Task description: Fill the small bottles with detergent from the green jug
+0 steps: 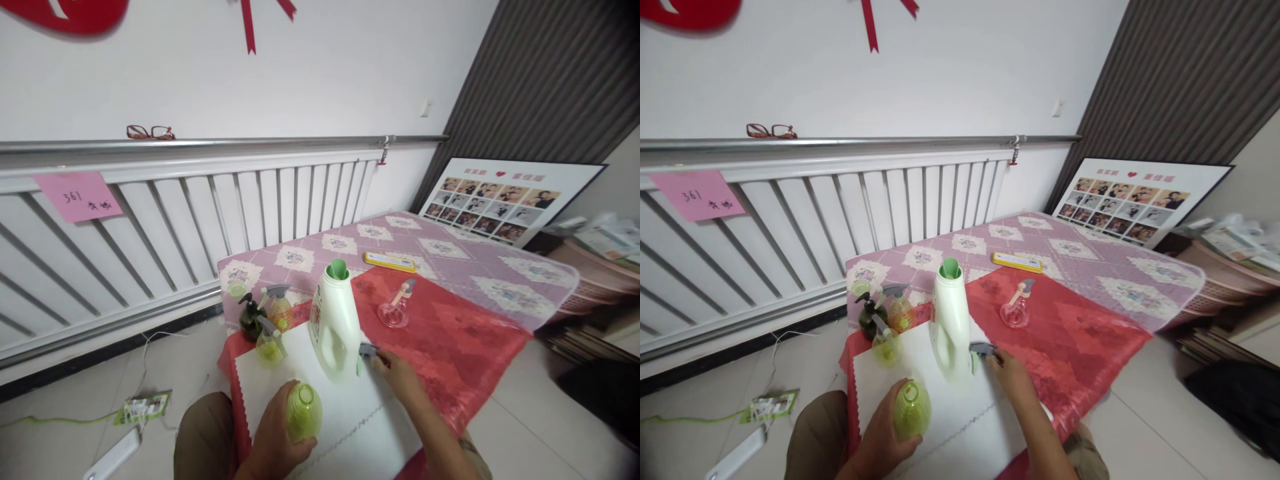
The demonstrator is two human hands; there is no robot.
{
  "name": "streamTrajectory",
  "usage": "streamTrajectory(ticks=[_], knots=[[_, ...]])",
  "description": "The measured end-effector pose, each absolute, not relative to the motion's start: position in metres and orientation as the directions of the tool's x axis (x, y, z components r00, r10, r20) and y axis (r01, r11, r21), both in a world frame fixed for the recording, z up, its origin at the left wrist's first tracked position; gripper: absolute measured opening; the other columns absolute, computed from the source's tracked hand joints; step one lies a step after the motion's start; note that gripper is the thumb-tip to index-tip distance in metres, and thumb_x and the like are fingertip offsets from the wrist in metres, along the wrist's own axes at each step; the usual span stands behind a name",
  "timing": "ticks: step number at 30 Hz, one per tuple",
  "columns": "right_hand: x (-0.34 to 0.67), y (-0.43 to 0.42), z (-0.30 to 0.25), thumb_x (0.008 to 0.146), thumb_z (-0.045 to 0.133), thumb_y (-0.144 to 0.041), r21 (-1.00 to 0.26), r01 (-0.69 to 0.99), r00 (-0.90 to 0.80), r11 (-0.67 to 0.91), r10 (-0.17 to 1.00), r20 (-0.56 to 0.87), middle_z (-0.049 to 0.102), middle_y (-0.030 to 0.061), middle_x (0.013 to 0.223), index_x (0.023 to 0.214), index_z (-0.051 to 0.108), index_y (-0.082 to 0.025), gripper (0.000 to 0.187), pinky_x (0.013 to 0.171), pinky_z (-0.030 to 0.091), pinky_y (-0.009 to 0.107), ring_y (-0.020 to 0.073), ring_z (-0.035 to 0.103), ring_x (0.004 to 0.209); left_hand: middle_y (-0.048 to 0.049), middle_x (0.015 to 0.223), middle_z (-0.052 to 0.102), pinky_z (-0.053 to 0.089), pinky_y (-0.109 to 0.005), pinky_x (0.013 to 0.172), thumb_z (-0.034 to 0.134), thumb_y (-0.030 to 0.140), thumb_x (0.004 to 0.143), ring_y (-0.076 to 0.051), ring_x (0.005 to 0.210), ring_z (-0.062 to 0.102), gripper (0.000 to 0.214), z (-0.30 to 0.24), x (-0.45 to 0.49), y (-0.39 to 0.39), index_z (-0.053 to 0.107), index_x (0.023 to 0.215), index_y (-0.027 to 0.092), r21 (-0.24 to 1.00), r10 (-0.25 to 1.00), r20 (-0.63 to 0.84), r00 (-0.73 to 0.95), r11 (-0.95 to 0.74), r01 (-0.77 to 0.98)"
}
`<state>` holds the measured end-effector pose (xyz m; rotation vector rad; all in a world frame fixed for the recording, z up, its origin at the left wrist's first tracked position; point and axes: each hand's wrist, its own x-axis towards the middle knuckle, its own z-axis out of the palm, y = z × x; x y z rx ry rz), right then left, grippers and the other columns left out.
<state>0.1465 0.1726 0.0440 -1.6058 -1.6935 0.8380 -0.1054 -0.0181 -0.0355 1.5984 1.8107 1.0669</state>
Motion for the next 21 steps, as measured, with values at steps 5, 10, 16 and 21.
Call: streamTrajectory(ticks=[5, 10, 16, 21], knots=[[0.144, 0.159, 0.063, 0.064, 0.06, -0.05, -0.843, 0.531, -0.001, 0.082, 0.995, 0.097, 0.074, 0.0115, 0.093, 0.083, 0.069, -0.021, 0.036, 0.087, 0.048, 0.043, 0.0308, 0.066, 0.093, -0.0195, 0.139, 0.046, 0.033, -0.053, 0.111, 0.07, 0.021, 0.054, -0.036, 0.13, 0.043, 0.089, -0.037, -0.105, -0.018, 0.033, 0.134, 0.013, 0.806, 0.973, 0.117, -0.2, 0.024, 0.591], [0.118, 0.132, 0.089, 0.08, 0.05, -0.054, -0.934, 0.338, -0.056, 0.111, 0.994, 0.098, 0.072, 0.0094, 0.103, 0.098, 0.063, -0.021, 0.039, 0.084, 0.051, 0.035, 0.0245, 0.066, 0.096, -0.019, 0.14, 0.045, 0.032, -0.052, 0.112, 0.07, 0.02, 0.055, -0.035, 0.131, 0.042, 0.089, -0.04, -0.105, -0.019, 0.032, 0.135, 0.014, 0.809, 0.971, 0.132, -0.198, 0.01, 0.588], [0.07, 0.119, 0.089, 0.071, 0.063, -0.05, -0.979, 0.164, -0.077, 0.119, 0.991, 0.107, 0.071, 0.0048, 0.087, 0.098, 0.058, -0.02, 0.041, 0.072, 0.052, 0.031, 0.0218, 0.065, 0.08, -0.0191, 0.142, 0.043, 0.032, -0.052, 0.112, 0.07, 0.02, 0.056, -0.033, 0.132, 0.041, 0.089, -0.035, -0.104, -0.018, 0.03, 0.135, 0.014, 0.809, 0.974, 0.122, -0.192, 0.015, 0.588], [0.051, 0.117, 0.092, 0.072, 0.061, -0.042, -0.965, 0.247, -0.001, 0.087, 0.996, 0.09, 0.07, 0.0042, 0.081, 0.098, 0.059, -0.018, 0.036, 0.067, 0.05, 0.032, 0.0227, 0.062, 0.074, -0.0175, 0.143, 0.042, 0.031, -0.052, 0.113, 0.071, 0.021, 0.057, -0.032, 0.133, 0.04, 0.09, -0.032, -0.104, -0.017, 0.03, 0.137, 0.016, 0.817, 0.974, 0.121, -0.192, 0.012, 0.576]])
